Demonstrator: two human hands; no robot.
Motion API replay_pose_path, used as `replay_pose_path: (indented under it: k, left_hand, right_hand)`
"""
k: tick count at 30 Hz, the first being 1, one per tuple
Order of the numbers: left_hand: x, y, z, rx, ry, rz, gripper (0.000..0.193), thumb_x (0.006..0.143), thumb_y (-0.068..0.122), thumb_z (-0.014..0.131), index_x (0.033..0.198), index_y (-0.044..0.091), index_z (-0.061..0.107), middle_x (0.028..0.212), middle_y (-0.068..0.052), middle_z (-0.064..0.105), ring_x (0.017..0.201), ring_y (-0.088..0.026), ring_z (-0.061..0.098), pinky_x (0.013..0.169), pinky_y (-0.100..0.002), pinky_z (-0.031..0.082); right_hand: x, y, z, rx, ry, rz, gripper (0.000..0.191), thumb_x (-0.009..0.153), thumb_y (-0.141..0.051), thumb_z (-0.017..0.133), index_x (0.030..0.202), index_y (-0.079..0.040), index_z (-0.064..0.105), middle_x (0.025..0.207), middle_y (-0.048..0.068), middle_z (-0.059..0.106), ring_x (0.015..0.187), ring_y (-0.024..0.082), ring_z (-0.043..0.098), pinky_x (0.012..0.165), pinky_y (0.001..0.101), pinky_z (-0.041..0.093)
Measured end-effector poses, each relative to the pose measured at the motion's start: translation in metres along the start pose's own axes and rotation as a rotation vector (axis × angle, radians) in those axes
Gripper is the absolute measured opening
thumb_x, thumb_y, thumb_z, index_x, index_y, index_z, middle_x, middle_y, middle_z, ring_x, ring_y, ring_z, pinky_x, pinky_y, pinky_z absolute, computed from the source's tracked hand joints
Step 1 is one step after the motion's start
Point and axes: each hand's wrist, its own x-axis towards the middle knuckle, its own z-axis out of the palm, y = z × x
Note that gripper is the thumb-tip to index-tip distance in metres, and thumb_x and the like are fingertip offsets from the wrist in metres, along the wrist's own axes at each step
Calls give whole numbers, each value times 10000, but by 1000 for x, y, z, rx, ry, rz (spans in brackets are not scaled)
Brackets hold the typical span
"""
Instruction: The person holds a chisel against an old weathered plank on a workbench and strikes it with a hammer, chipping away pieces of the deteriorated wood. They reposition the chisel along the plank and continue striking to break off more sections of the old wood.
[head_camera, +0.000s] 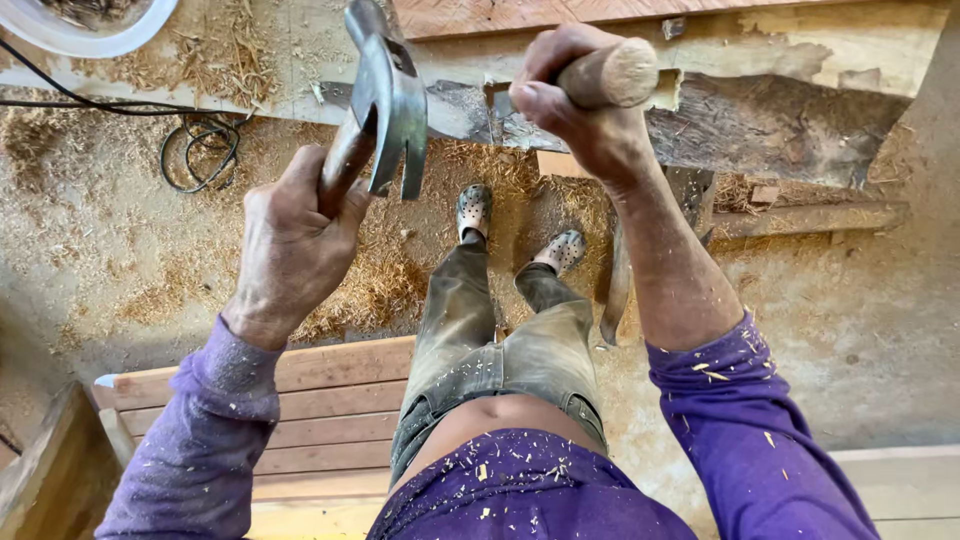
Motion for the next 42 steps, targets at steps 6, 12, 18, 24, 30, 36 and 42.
replay_pose_path:
  k: [6,12,18,24,30,36,42]
  left_hand:
    - [7,13,-4,-59,12,41,134,1035,45,703,1136,1,627,756,-81,670,604,-144,672,548,-300,542]
    - [18,71,-32,-213,242,359,153,1144,1,675,1252,-3,566,991,-125,642,680,-158,618,585,-277,552]
    - [38,85,-23,-19,299,416,210,1131,23,653,1287,40,513,930,-88,645,600,-134,598,539,-314,519]
    - [29,48,-22,608,-57,275,156,1032,53,732,1078,8,590,723,-103,633,480,-203,568,416,-383,462]
    - [-7,28,0,154,41,119,190,1103,138,719,1147,41,562,781,-91,640,622,-190,657,566,-363,538]
    - [-21,10,5,147,20,24,203,1038,144,748,1141,34,612,735,-125,648,617,-221,678,554,-391,524]
    - [-19,12,4,68,44,-55,192,1039,154,763,1090,19,636,676,-116,614,561,-185,650,538,-375,510]
  right_hand:
    - [16,4,11,-114,-72,48,124,1009,-174,773,950,-105,688,889,32,692,805,112,717,681,285,657]
    - [28,6,24,-203,-163,197,104,942,-174,752,907,-116,673,824,11,695,760,87,734,657,278,652]
    - [32,28,32,-177,-204,45,162,1030,-191,794,986,-84,680,919,26,700,852,99,732,711,269,676]
    - [15,37,11,-365,20,-105,78,1049,-132,709,1006,-73,685,914,29,685,797,102,683,695,248,636]
    - [-36,21,24,92,342,-60,176,1007,-239,795,970,-116,675,909,43,698,825,120,724,778,320,695]
    - [-9,13,6,-40,109,-24,196,1022,-213,830,981,-94,680,906,37,683,813,120,691,683,290,648]
    - [9,7,12,-158,-97,15,152,1025,-162,789,952,-102,669,902,16,674,799,98,671,659,263,630]
